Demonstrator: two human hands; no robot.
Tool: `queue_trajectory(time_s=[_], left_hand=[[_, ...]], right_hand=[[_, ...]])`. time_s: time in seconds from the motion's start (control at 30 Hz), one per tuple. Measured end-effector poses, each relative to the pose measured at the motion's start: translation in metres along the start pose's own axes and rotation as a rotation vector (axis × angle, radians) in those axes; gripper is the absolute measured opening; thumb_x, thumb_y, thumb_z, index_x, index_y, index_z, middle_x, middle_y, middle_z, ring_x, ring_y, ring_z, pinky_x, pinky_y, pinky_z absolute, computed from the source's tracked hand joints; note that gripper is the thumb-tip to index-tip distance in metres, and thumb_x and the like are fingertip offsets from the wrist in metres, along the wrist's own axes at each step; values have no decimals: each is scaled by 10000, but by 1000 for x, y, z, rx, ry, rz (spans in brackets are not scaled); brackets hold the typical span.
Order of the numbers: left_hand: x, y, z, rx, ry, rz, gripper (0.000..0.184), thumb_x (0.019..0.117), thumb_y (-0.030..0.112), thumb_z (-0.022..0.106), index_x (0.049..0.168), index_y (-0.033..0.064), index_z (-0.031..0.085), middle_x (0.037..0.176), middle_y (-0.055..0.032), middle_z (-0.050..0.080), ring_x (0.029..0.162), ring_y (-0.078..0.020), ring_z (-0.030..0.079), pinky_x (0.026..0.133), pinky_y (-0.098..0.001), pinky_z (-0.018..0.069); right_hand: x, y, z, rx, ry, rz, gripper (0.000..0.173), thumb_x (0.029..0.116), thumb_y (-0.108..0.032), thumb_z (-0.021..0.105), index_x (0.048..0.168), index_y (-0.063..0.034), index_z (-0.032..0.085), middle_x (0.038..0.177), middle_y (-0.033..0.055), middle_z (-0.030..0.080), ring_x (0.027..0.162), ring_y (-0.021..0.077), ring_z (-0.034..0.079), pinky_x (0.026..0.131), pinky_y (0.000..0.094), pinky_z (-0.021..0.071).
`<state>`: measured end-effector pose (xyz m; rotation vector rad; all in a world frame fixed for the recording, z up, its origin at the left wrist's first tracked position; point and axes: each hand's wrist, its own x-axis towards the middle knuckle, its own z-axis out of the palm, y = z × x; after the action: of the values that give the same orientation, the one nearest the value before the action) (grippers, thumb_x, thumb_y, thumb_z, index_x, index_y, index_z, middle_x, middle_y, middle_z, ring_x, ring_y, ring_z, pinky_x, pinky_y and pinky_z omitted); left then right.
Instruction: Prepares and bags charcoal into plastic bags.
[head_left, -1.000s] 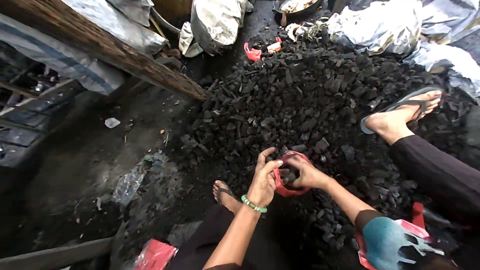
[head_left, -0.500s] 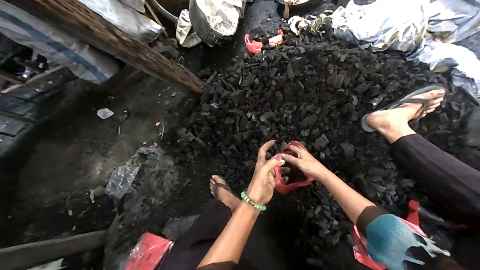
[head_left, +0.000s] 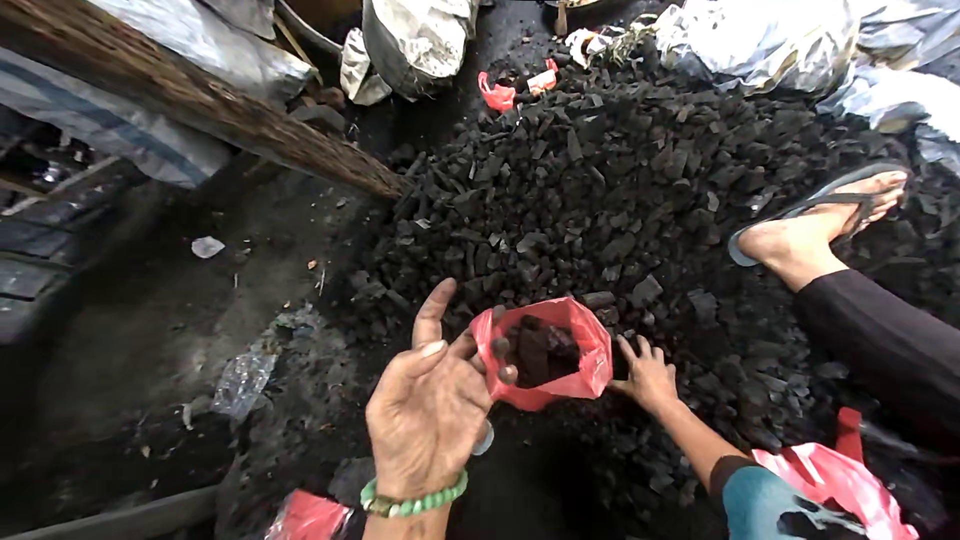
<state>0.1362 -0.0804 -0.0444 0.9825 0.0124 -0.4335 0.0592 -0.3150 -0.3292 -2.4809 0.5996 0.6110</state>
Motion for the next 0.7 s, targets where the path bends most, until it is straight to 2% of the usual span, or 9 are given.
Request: queue_trajectory(time_s=[0.07,0.13,0.23,0.3,0.37,0.43,0.53,0.6,0.7], left_hand=[[0,3,-3,30,24,4,659,845,302,609,1477,275,425,1144,-141,688,836,-239,727,662,-366,613],[0,7,-7,59,33,31,631,859,294,582,1472,264,433,1113,-130,694,836,-233,724,674,-369,613],[-1,13,-12,107,62,78,585,873,294,561,1450,263,465,1087,-94,712,831,-215,733,661,-365,620],[-2,17,-16,127,80,92,576,880,302,544,1449,264,462,1085,-90,715,836,-221,737,654,-374,623],[-2,19,-18,134,111,80,575,879,320,540,1447,269,463,1084,-97,717,824,-231,741,635,-377,623],[-2,21,-19,130,129,69,570,887,337,540,1448,276,462,1098,-108,705,810,-237,736,618,-372,619],[0,20,-20,130,137,68,554,904,329,497,1452,261,461,1092,-108,706,812,-228,735,629,-358,619],[0,18,-19,125,141,59,530,922,314,455,1447,250,467,1097,-97,705,834,-219,734,647,-354,619],[0,13,-17,102,144,19,543,903,331,509,1437,236,485,1090,-117,705,809,-230,736,626,-362,620]], right_hand=[[-3,0,11,-95,-54,-40,892,822,-569,792,1583,-360,377,1677,181,227,1471,490,292,998,726,392],[-1,14,16,-174,-92,-112,771,876,-558,741,1555,-408,410,1677,155,242,1472,471,298,1004,703,400],[2,35,2,-224,-109,-228,629,943,-497,681,1523,-365,477,1621,195,341,1434,485,361,964,683,453],[3,36,-4,-188,-95,-164,656,941,-513,681,1537,-342,467,1626,194,331,1430,487,362,964,671,460],[0,29,4,-157,-89,-63,781,889,-606,699,1572,-380,395,1667,179,254,1454,485,329,993,676,443],[-7,21,12,-164,-116,-57,831,882,-574,723,1596,-392,338,1670,192,238,1452,492,331,1007,699,414],[-10,31,8,-188,-145,-172,677,942,-365,711,1558,-338,433,1613,225,336,1401,495,405,980,687,438],[-3,40,-2,-126,-156,-181,606,942,-302,720,1509,-281,509,1560,233,398,1367,473,451,992,625,474],[15,51,-19,46,-181,-111,577,918,-280,759,1457,-203,568,1500,246,466,1308,458,521,1039,598,471]])
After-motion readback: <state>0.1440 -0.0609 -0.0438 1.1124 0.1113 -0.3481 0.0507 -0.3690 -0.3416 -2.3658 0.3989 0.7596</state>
